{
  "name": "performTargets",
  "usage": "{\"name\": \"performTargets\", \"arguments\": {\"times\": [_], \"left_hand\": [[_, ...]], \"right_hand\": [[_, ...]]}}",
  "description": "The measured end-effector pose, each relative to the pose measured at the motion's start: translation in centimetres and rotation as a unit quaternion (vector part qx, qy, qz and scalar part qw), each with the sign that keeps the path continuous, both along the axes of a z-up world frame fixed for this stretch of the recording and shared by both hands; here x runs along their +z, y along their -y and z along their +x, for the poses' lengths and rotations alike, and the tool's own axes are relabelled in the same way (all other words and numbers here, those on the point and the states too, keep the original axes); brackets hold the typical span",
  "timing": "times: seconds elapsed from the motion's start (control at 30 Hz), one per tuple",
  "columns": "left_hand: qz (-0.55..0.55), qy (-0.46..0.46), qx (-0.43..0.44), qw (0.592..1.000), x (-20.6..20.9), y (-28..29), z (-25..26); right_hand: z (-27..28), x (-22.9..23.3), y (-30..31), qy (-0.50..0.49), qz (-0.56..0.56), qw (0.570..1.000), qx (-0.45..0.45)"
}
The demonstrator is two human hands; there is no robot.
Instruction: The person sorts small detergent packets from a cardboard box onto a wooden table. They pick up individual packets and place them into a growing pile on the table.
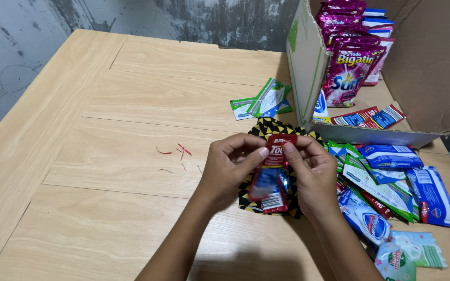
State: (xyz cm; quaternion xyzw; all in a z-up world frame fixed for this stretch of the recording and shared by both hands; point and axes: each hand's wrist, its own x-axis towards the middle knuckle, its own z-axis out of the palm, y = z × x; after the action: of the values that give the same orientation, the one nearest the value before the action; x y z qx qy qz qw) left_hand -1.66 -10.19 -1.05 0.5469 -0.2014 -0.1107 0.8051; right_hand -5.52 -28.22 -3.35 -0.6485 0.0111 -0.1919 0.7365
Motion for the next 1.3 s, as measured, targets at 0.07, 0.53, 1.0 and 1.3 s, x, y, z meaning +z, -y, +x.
{"name": "performTargets", "arguments": {"times": [0.07, 0.53, 1.0, 1.3], "left_hand": [[-0.042, -0.009, -0.007, 0.999, 0.2, -0.5, 0.2], [0.139, 0.050, -0.029, 0.989, -0.1, -5.1, 3.0], [0.245, -0.046, -0.011, 0.968, -1.5, -6.4, 3.6], [0.267, -0.019, 0.006, 0.963, -2.2, -6.5, 3.7]], "right_hand": [[-0.4, 1.0, -0.8, -0.010, -0.085, 0.996, -0.006], [0.8, 4.2, -3.5, 0.013, -0.424, 0.901, 0.091], [2.1, 2.8, -6.1, 0.125, -0.565, 0.812, 0.069], [2.0, 2.3, -6.3, 0.134, -0.584, 0.798, 0.065]]}}
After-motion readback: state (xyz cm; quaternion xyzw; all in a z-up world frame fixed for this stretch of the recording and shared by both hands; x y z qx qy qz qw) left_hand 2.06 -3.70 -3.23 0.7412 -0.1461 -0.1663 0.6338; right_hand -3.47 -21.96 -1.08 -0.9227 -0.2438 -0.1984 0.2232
